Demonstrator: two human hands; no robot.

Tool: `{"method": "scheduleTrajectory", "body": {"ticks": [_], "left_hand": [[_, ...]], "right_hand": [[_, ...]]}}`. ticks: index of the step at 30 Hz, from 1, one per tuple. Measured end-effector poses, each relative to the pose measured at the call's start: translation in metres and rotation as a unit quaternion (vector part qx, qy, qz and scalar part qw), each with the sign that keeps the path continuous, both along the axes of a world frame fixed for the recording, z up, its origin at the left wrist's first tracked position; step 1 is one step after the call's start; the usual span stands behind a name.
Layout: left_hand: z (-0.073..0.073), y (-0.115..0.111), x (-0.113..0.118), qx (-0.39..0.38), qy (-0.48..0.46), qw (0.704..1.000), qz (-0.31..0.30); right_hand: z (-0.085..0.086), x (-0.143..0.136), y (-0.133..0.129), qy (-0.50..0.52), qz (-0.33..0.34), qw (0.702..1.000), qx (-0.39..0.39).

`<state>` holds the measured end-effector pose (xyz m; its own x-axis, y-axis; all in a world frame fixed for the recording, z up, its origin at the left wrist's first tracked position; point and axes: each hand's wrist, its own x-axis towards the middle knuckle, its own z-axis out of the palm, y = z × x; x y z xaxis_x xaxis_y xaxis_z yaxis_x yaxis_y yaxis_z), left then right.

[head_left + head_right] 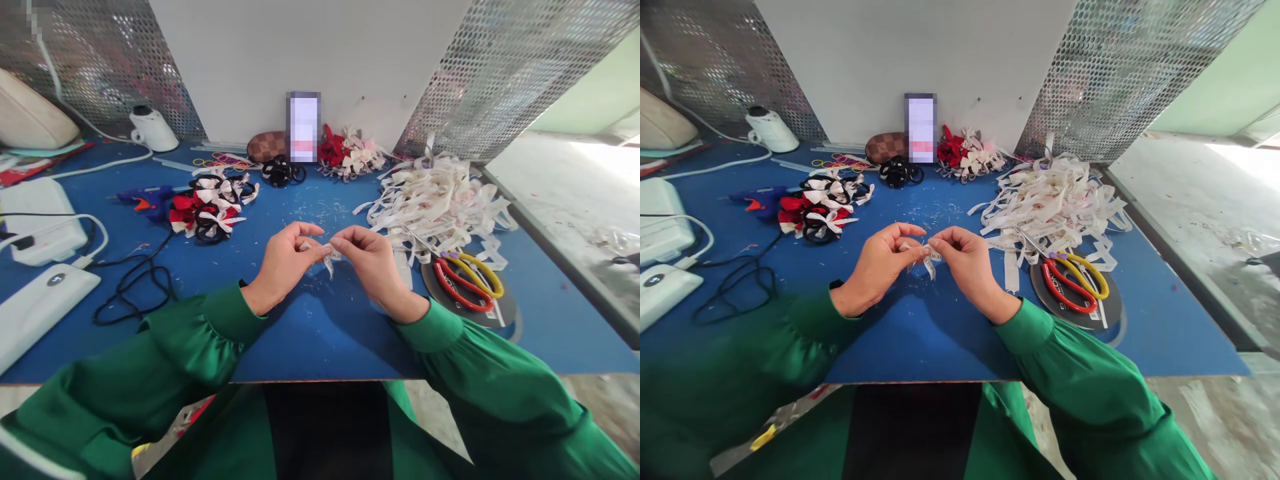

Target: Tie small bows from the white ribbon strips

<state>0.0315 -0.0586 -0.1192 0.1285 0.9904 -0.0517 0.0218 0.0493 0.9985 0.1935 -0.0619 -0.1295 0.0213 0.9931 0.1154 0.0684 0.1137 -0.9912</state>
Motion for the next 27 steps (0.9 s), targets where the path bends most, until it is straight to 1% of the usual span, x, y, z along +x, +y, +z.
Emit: {"method": "scheduleTrajectory", "body": {"ticks": [3,5,7,10,13,15,18,20,23,25,27], "left_hand": [[-0.002,0.0,0.001,-0.039,-0.023,0.999,-0.024],[-0.003,0.001,0.001,-0.065,-0.034,0.996,-0.046],[-0.004,0.001,0.001,-0.071,-0.033,0.995,-0.059],[-0.003,0.0,0.001,-0.056,-0.005,0.996,-0.066],[0.002,-0.002,0.0,-0.03,0.038,0.995,-0.086],[0.004,-0.002,-0.001,-0.027,0.052,0.993,-0.103],[0.004,0.0,0.0,-0.046,0.033,0.992,-0.111],[0.004,0.002,0.0,-0.047,0.026,0.994,-0.092],[0.005,0.002,0.0,-0.027,0.068,0.996,-0.058],[0.006,0.001,-0.001,-0.038,0.087,0.993,-0.073],[0.008,0.0,-0.001,-0.071,0.056,0.99,-0.107]], "right_hand": [[0.0,0.0,0.0,0.007,-0.023,1.0,-0.001],[0.0,-0.001,-0.001,0.005,-0.025,1.0,0.006],[-0.001,-0.001,-0.002,-0.002,-0.019,1.0,0.013],[-0.004,-0.003,-0.004,-0.001,-0.009,1.0,0.01],[-0.007,-0.005,-0.005,0.054,0.006,0.998,-0.028],[-0.007,-0.007,-0.005,0.1,0.017,0.993,-0.059],[-0.008,-0.009,-0.005,0.142,0.012,0.987,-0.076],[-0.009,-0.01,-0.005,0.148,-0.006,0.987,-0.061],[-0.012,-0.01,-0.005,0.106,-0.026,0.994,-0.017],[-0.014,-0.01,-0.004,0.085,-0.022,0.996,-0.007],[-0.014,-0.009,-0.003,0.096,-0.009,0.995,-0.016]]}}
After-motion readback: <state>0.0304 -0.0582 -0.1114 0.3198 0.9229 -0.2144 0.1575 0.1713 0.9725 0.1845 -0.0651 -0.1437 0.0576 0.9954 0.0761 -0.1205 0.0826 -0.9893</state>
